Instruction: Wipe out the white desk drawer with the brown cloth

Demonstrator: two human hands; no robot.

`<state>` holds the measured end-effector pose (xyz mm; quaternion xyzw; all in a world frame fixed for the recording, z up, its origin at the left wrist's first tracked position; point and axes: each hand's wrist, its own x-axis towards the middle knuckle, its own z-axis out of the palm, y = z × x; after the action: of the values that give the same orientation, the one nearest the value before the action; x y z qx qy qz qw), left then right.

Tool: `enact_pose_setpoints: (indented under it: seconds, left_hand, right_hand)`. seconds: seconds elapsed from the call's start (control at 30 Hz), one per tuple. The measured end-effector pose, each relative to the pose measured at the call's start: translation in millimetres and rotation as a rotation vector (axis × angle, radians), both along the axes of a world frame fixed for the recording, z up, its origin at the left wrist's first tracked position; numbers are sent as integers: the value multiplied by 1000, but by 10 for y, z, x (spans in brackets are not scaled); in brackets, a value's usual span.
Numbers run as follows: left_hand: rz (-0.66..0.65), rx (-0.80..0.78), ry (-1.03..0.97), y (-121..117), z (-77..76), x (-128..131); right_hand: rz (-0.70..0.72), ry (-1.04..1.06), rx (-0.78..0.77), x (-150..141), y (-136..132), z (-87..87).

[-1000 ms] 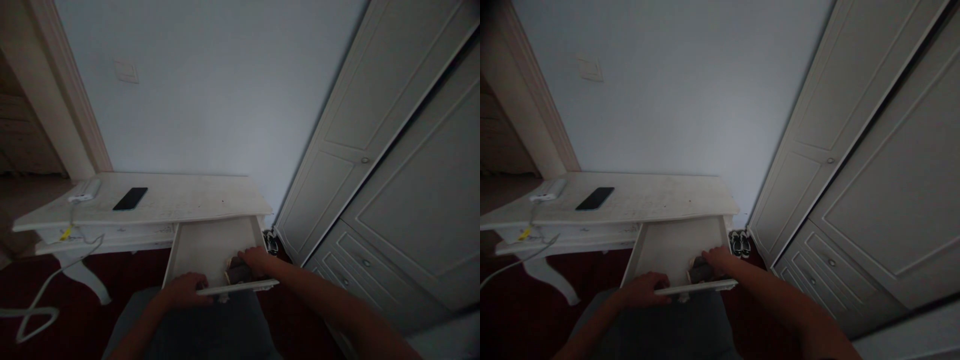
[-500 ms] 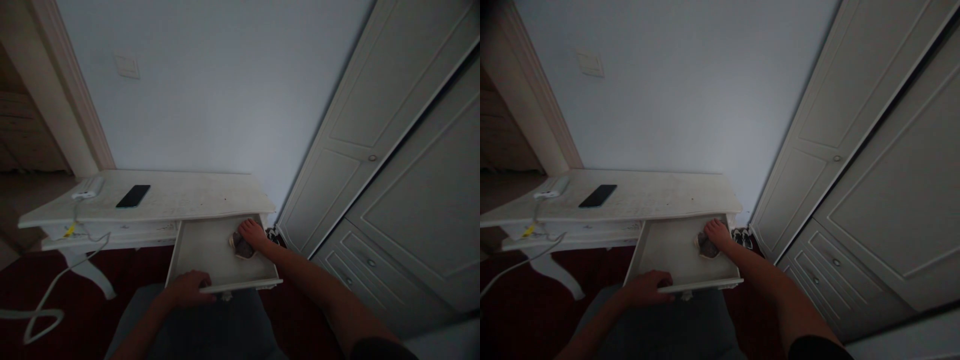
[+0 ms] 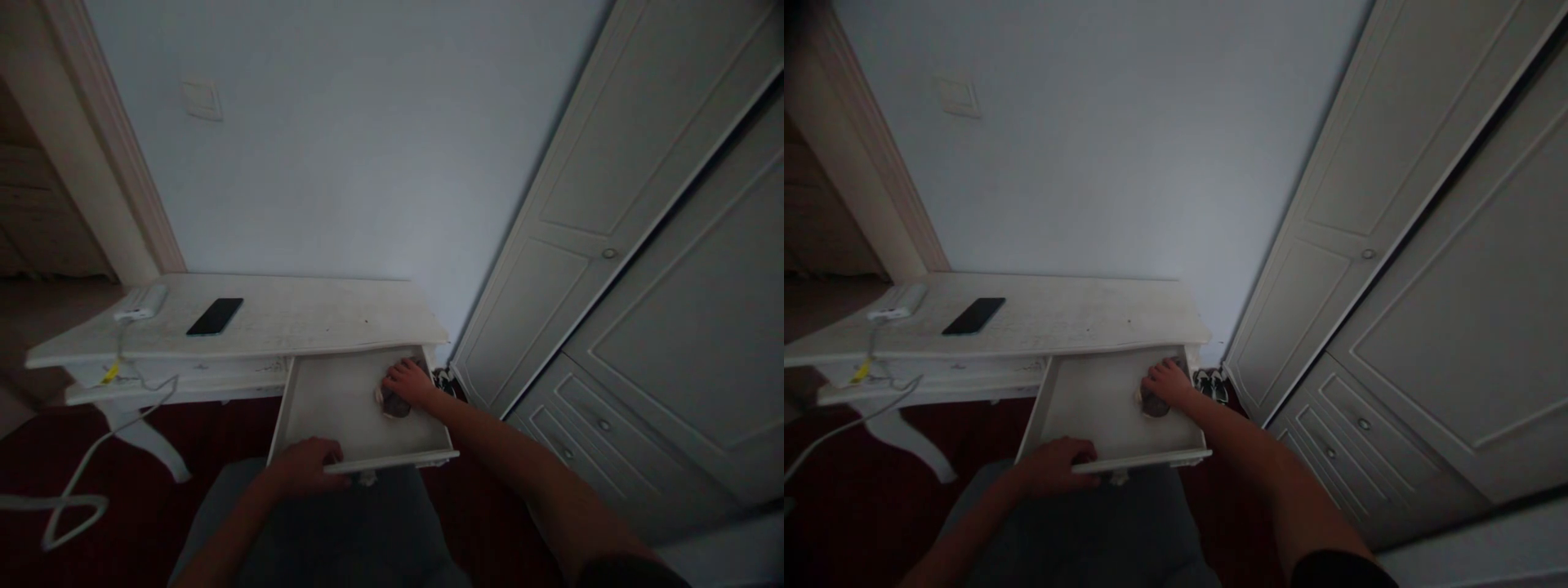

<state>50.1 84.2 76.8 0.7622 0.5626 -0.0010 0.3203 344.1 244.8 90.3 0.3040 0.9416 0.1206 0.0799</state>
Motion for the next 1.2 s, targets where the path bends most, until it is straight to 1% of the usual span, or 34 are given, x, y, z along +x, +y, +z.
enact_pose_setpoints:
  seconds: [0.13, 0.27, 0.43, 0.57, 0.67, 0.77, 0.9, 1.07, 1.13, 1.2]
  left_hand:
    - [-20, -2, -1, -5, 15, -4]
    - [-15, 0, 7, -24, 72, 10]
    - [-13, 12, 21, -46, 132, 31]
    - [-6, 19, 28, -41, 117, 27]
    - [17, 9, 31, -38, 87, 20]
    - [27, 12, 33, -45, 68, 18]
    - [47, 48, 6, -57, 57, 23]
    - [34, 53, 21, -62, 102, 45]
    - [42, 44, 32, -67, 140, 62]
    - [50, 47, 39, -73, 168, 76]
  right_hand:
    - [-69, 58, 13, -51, 185, -24]
    - [-134, 111, 16, -82, 320, -37]
    - [-205, 147, 25, -152, 415, -22]
    - [-221, 147, 18, -185, 421, 14]
    - [-225, 134, 13, -162, 356, 44]
    - [-241, 106, -5, -122, 237, 66]
    - [-267, 46, -79, -102, 63, 101]
    - [-340, -14, -264, -120, -142, 157]
    - [-370, -14, -364, -99, -249, 179]
    - [-375, 1, -498, -46, -363, 207]
